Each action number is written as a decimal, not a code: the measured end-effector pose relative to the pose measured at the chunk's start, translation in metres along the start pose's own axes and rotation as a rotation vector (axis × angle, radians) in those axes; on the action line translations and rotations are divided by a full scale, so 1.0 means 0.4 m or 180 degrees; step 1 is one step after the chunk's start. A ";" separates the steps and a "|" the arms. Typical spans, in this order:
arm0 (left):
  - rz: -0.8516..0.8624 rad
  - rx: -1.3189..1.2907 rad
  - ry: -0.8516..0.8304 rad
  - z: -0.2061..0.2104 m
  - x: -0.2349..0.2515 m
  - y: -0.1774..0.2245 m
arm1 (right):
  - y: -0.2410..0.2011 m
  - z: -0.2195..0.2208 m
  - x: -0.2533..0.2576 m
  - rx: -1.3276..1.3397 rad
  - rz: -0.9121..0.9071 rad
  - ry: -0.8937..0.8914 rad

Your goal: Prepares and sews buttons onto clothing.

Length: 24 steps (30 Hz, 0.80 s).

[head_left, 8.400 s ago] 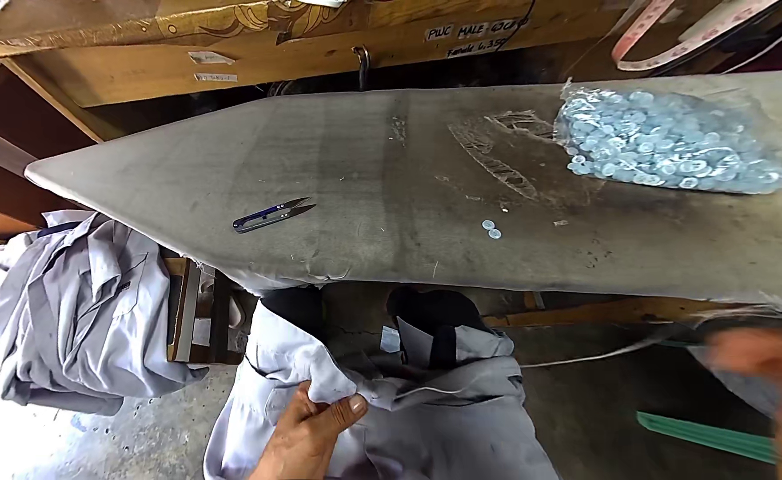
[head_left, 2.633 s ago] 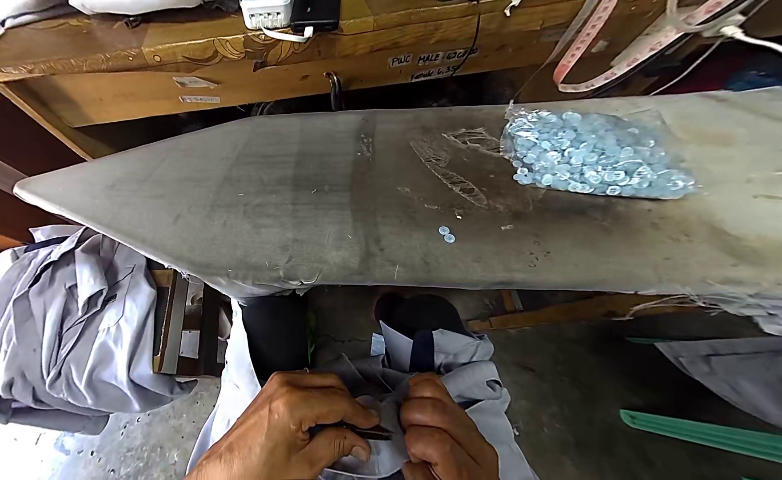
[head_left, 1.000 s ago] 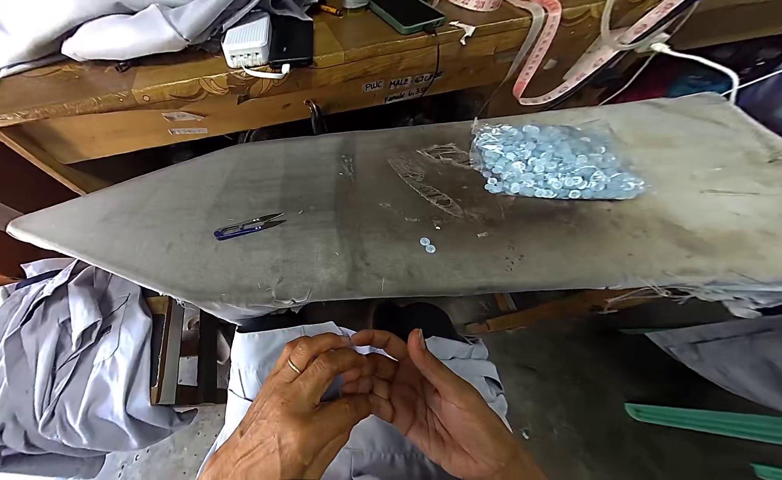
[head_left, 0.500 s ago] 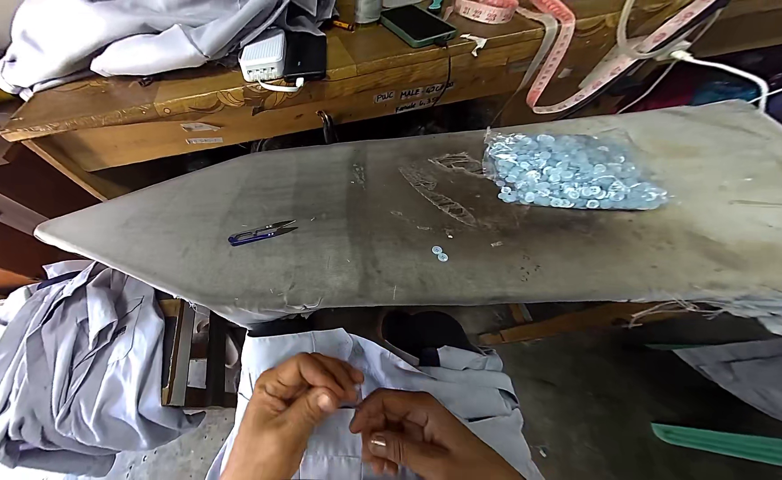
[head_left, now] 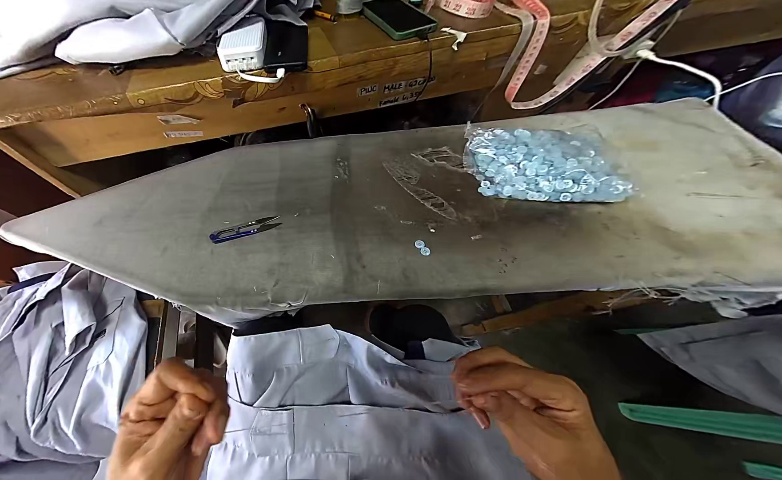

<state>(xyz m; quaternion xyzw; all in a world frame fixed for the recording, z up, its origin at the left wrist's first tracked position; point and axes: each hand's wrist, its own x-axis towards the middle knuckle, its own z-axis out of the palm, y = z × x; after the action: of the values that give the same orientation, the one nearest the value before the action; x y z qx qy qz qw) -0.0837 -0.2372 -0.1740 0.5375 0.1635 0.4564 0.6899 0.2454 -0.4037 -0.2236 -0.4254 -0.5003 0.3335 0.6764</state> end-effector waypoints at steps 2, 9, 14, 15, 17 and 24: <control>-0.0205 0.0043 -0.0063 0.014 -0.004 -0.032 | -0.005 0.034 0.014 0.0797 -0.0084 0.0222; -0.0643 -0.0258 -0.0505 0.039 -0.024 -0.142 | -0.028 0.097 0.050 0.2469 0.0419 -0.0074; -0.1027 -0.0733 -0.0675 0.083 -0.033 -0.166 | 0.029 0.181 0.052 0.1116 0.0602 -0.0686; -0.1092 -0.0853 -0.0711 0.089 -0.031 -0.168 | 0.049 0.195 0.049 0.1033 0.0630 -0.0724; -0.1181 -0.1026 -0.0743 0.098 -0.030 -0.173 | 0.076 0.215 0.042 0.0898 0.0741 -0.0656; -0.1093 -0.1154 -0.0561 0.111 -0.028 -0.183 | 0.081 0.235 0.022 0.1283 0.1166 -0.0409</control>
<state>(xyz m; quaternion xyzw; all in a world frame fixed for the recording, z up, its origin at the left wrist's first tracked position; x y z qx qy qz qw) -0.0245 -0.2731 -0.2259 0.4072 0.1073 0.3059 0.8539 0.1566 -0.3596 -0.2367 -0.3437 -0.3804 0.5694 0.6426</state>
